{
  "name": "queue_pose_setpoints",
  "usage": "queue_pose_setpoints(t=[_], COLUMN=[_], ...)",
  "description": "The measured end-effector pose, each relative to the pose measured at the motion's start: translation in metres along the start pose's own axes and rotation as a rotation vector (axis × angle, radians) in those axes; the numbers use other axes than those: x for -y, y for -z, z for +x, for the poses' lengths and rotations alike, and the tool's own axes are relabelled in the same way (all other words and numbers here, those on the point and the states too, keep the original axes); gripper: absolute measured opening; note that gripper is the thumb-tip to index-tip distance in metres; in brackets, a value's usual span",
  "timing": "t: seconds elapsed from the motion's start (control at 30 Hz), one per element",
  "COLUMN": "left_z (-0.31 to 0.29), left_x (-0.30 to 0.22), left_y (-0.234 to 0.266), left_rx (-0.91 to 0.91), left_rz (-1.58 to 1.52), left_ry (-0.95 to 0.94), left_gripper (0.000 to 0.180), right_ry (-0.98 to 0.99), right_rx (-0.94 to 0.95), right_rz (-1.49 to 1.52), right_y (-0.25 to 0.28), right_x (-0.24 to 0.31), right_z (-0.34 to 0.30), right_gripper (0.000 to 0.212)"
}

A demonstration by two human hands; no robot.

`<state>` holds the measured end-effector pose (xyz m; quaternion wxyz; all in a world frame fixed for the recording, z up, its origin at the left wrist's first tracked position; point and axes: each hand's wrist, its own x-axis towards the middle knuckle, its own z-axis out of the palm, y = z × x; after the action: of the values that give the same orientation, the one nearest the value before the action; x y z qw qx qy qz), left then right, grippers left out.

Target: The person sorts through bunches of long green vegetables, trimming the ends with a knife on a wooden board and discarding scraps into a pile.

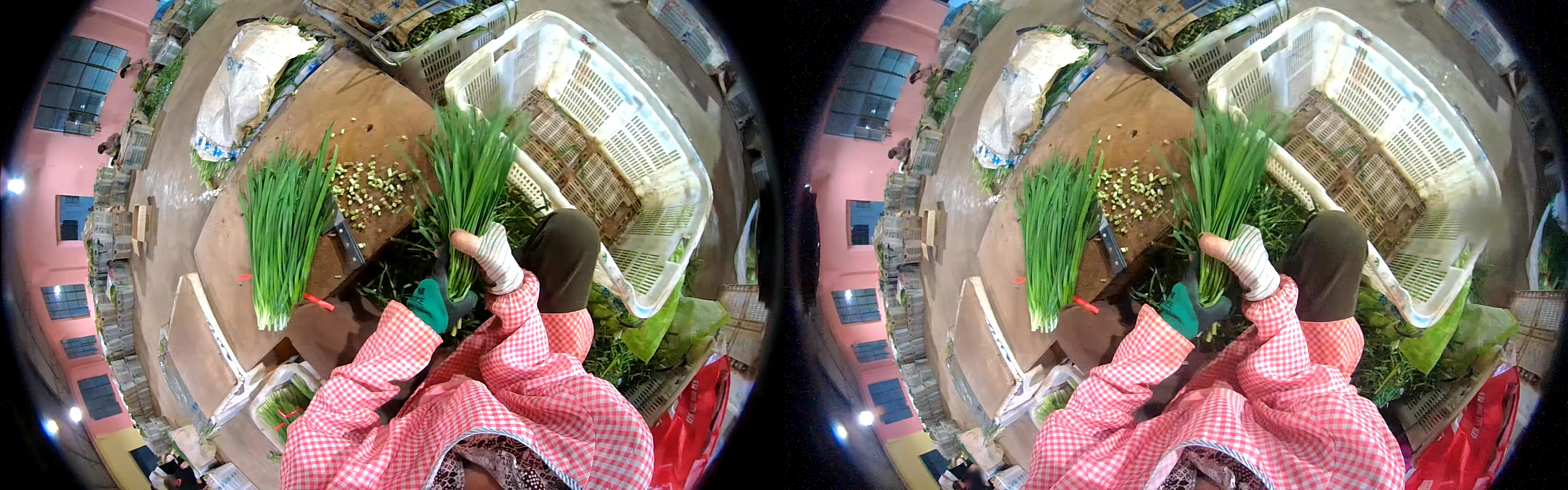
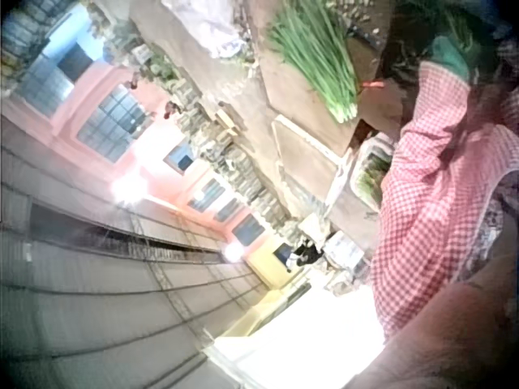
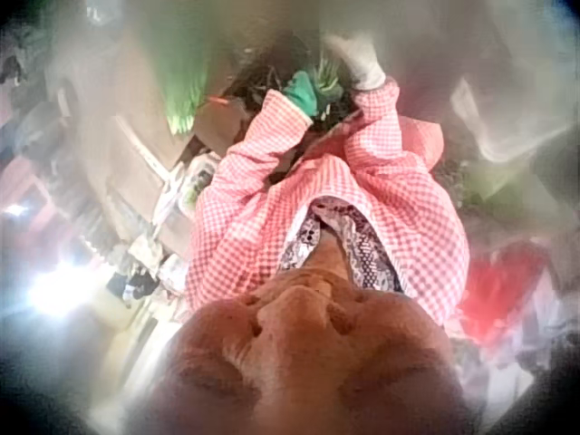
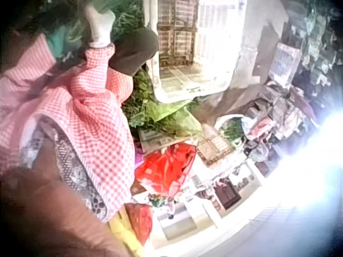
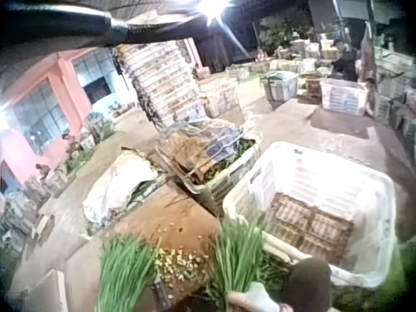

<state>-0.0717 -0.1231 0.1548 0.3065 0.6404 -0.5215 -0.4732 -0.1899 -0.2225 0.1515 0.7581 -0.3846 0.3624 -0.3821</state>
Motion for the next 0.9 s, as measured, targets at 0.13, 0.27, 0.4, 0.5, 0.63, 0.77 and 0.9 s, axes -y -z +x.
queue_pose_setpoints(t=[0.13, 0.27, 0.4, 0.5, 0.63, 0.77, 0.9], left_z=[-0.005, -0.025, -0.013, -0.019, 0.006, 0.066, 0.089], left_x=[-0.031, -0.046, -0.075, -0.051, -0.046, -0.102, -0.144], left_y=[0.003, 0.064, 0.083, 0.114, 0.13, 0.161, 0.195], left_rx=[0.041, -0.033, -0.398, -0.443, 0.113, 0.083, -0.093], left_rz=[0.068, 0.037, -0.538, -0.914, -1.139, -0.983, -0.608], left_ry=[-0.176, -0.058, 0.081, 0.131, -0.084, -0.339, -0.512], left_gripper=[0.087, 0.064, 0.036, 0.037, 0.041, 0.049, 0.061], right_ry=[0.181, 0.037, 0.211, 0.152, 0.147, 0.338, 0.637], right_rx=[-0.059, 0.079, 0.181, 0.241, 0.461, 0.443, 0.459], right_rz=[-0.288, -0.322, -0.176, -0.19, -0.477, -0.61, -0.838], right_y=[0.012, -0.014, -0.034, -0.036, -0.085, -0.096, -0.108], right_x=[0.026, 0.05, 0.049, 0.068, 0.077, 0.088, 0.123], right_z=[-0.003, -0.006, 0.001, 0.0, 0.01, 0.038, 0.083], right_gripper=[0.031, 0.036, 0.038, 0.036, 0.047, 0.046, 0.042])
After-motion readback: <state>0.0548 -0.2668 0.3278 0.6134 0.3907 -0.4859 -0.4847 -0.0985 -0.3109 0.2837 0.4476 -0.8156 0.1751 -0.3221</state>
